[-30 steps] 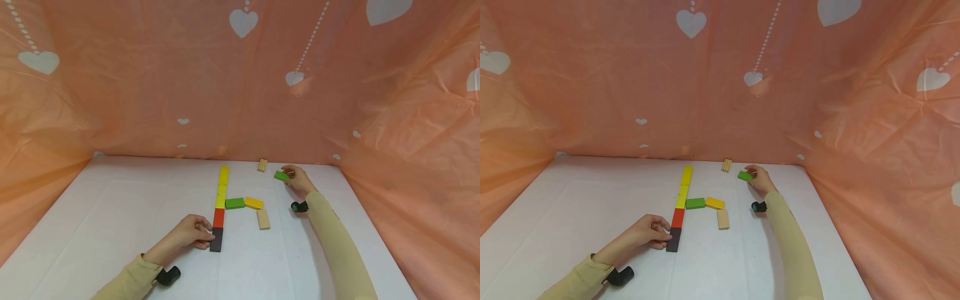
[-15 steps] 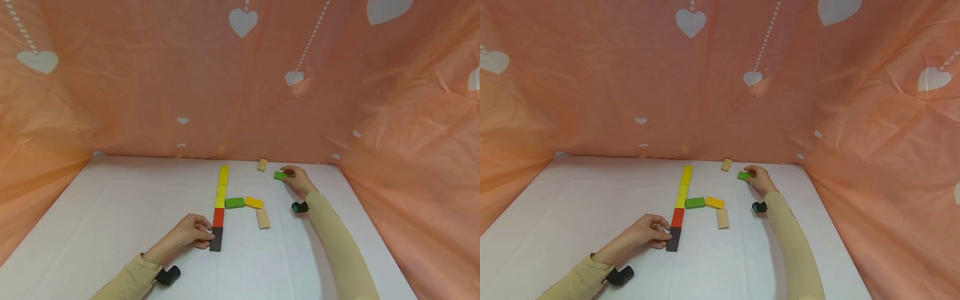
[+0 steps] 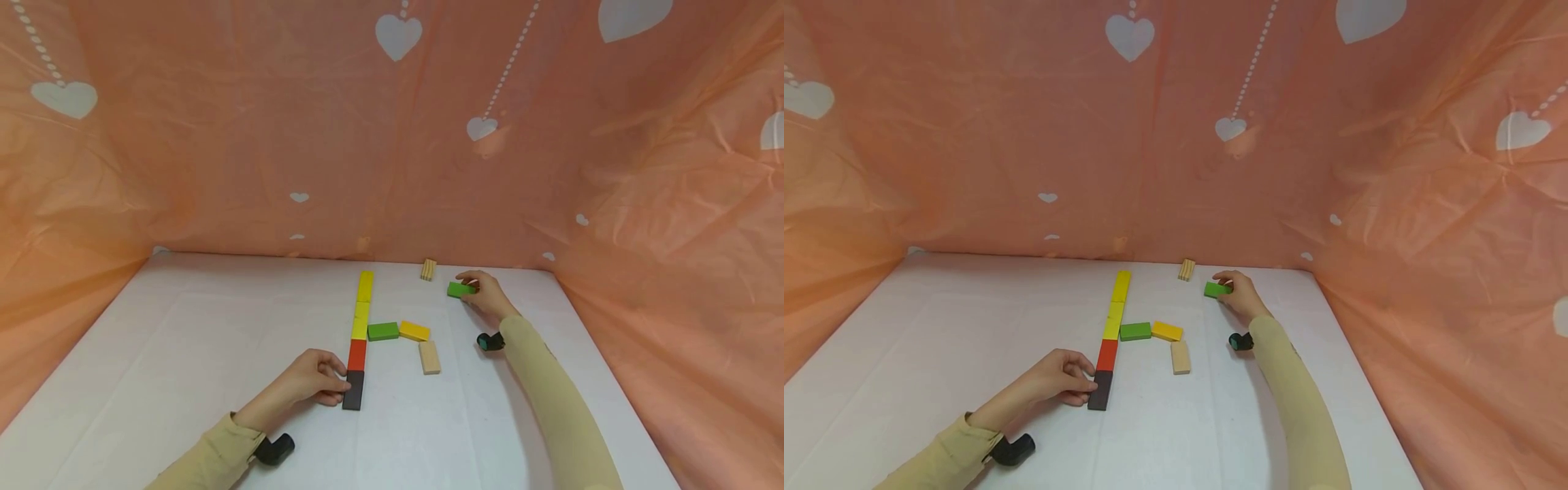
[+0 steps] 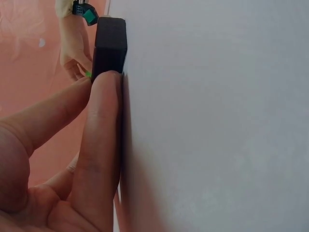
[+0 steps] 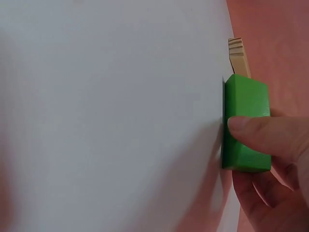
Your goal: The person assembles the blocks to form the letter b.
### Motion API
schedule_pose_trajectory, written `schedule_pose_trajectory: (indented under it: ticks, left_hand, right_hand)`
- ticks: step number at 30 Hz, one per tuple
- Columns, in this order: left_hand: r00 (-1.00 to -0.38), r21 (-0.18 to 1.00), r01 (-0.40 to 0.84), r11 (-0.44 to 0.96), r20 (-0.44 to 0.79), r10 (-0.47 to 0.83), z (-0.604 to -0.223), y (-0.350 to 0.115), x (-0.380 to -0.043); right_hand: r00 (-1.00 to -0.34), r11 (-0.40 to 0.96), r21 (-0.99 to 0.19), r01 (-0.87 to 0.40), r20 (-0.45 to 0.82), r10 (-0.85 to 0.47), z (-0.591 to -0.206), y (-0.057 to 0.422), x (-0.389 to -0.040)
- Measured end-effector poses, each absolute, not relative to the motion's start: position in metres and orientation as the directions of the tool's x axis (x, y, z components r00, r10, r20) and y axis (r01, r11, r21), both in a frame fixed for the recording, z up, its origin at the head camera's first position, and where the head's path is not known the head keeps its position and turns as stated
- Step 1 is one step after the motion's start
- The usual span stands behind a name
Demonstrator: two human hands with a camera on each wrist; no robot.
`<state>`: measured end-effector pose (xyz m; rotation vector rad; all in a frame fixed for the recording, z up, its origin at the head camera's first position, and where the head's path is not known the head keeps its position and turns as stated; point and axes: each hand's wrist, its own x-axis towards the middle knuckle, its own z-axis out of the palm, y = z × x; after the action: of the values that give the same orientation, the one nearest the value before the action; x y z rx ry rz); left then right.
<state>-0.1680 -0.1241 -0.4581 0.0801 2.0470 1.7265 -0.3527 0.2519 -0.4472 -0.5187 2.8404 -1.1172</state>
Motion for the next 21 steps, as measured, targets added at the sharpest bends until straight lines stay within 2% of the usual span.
schedule_pose_trajectory:
  ticks: [21]
  left_hand:
    - [-0.894, 0.942, -0.247, 0.225, -0.311, 0.322, -0.4583, -0.1237, -0.1686]
  right_hand:
    - [-0.94, 0.662, -0.695, -0.281, 0.061, -0.335, -0.4482, 0.258, -0.3434]
